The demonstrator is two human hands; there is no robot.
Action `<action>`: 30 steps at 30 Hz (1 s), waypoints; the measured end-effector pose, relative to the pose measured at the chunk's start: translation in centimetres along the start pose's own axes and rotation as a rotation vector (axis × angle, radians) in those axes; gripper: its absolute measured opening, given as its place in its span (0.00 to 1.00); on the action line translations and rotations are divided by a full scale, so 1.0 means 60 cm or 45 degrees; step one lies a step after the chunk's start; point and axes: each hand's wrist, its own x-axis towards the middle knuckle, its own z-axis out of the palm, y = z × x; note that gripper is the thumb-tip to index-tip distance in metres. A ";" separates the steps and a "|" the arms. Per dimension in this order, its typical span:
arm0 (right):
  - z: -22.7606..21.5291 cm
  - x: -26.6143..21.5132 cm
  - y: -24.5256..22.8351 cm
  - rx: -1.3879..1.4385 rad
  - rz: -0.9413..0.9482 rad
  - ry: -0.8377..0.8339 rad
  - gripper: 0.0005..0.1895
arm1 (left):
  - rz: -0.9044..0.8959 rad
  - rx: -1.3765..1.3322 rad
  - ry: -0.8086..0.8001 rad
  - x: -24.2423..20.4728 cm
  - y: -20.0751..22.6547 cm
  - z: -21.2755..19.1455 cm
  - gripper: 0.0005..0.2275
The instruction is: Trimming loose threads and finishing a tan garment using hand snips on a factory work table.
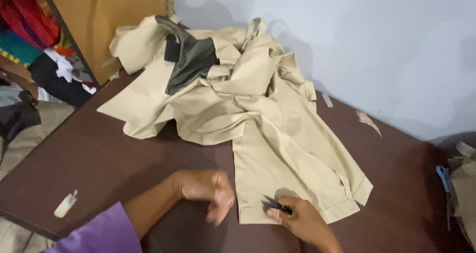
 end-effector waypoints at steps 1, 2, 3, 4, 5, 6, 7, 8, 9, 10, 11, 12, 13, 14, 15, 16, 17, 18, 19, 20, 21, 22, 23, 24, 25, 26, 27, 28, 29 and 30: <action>-0.004 -0.002 -0.011 -0.016 0.041 0.008 0.13 | 0.020 0.049 0.341 0.002 -0.006 -0.006 0.15; 0.000 -0.004 -0.002 -0.021 0.043 0.001 0.13 | 0.023 0.042 0.346 0.011 -0.015 -0.005 0.15; 0.001 0.000 0.002 -0.013 0.019 0.023 0.16 | -0.067 0.326 0.685 0.020 -0.017 -0.010 0.10; 0.001 0.003 0.006 -0.006 -0.006 0.045 0.21 | -0.163 0.609 1.022 0.028 -0.018 -0.016 0.07; -0.003 0.002 -0.002 -0.007 -0.008 0.050 0.21 | -0.160 0.614 1.021 0.031 -0.019 -0.009 0.07; -0.008 0.001 -0.009 0.042 0.046 0.055 0.11 | -0.081 0.767 1.012 0.035 -0.021 -0.003 0.08; -0.010 -0.003 -0.013 0.095 0.106 0.058 0.12 | -0.005 0.914 0.996 0.039 -0.025 0.005 0.09; -0.010 0.004 -0.002 0.099 0.111 0.061 0.12 | -0.004 0.913 0.989 0.041 -0.026 0.012 0.09; -0.011 0.011 0.009 0.255 0.044 0.140 0.16 | -0.096 1.229 0.792 0.044 -0.025 0.018 0.16; -0.013 0.017 0.020 0.413 -0.024 0.220 0.21 | -0.186 1.537 0.579 0.046 -0.025 0.023 0.24; -0.012 0.017 0.023 0.417 -0.014 0.228 0.21 | -0.180 1.534 0.567 0.048 -0.035 0.026 0.24; -0.011 0.016 0.027 0.458 -0.121 0.315 0.10 | -0.033 1.646 0.610 0.049 -0.045 0.029 0.22; -0.013 0.017 0.030 0.497 -0.234 0.406 0.13 | 0.120 1.758 0.652 0.052 -0.053 0.030 0.20; -0.013 0.018 0.029 0.499 -0.230 0.417 0.13 | 0.128 1.759 0.642 0.054 -0.054 0.031 0.20; -0.014 0.020 0.027 0.454 -0.191 0.430 0.07 | 0.109 1.841 0.674 0.057 -0.054 0.031 0.11; -0.015 0.021 0.025 0.409 -0.153 0.442 0.06 | 0.091 1.922 0.708 0.059 -0.054 0.032 0.03; -0.026 0.008 0.010 0.408 -0.153 0.460 0.06 | 0.106 1.929 0.699 0.060 -0.056 0.029 0.03; -0.037 -0.005 -0.005 0.491 -0.014 0.496 0.10 | 0.125 1.938 0.706 0.060 -0.058 0.026 0.04; -0.048 -0.021 -0.020 0.572 0.131 0.529 0.16 | 0.144 1.938 0.713 0.062 -0.060 0.026 0.05; -0.055 -0.020 -0.003 0.572 0.137 0.544 0.16 | 0.160 1.938 0.704 0.062 -0.055 0.023 0.05; -0.063 -0.019 0.014 0.666 0.182 0.722 0.12 | 0.159 1.902 0.689 0.063 -0.053 0.022 0.07; -0.070 -0.018 0.032 0.760 0.225 0.902 0.11 | 0.157 1.867 0.674 0.063 -0.051 0.021 0.09; -0.074 -0.008 0.061 0.757 0.226 0.918 0.11 | 0.174 1.869 0.667 0.062 -0.055 0.019 0.09; -0.079 0.000 0.091 0.858 0.214 1.131 0.09 | 0.167 1.829 0.697 0.062 -0.059 0.017 0.11; -0.086 0.008 0.121 0.963 0.202 1.344 0.09 | 0.157 1.789 0.721 0.062 -0.060 0.014 0.13; -0.093 -0.004 0.113 0.963 0.205 1.361 0.09 | 0.172 1.790 0.709 0.062 -0.060 0.014 0.13; -0.099 -0.015 0.107 1.163 0.279 1.526 0.10 | 0.144 1.779 0.718 0.062 -0.062 0.013 0.12; -0.106 -0.026 0.101 1.368 0.352 1.685 0.12 | 0.117 1.768 0.727 0.062 -0.064 0.012 0.11; -0.110 -0.026 0.122 1.366 0.349 1.703 0.12 | 0.134 1.771 0.718 0.063 -0.067 0.011 0.11; -0.115 -0.026 0.143 1.484 0.397 1.787 0.12 | 0.093 1.764 0.726 0.064 -0.071 0.010 0.11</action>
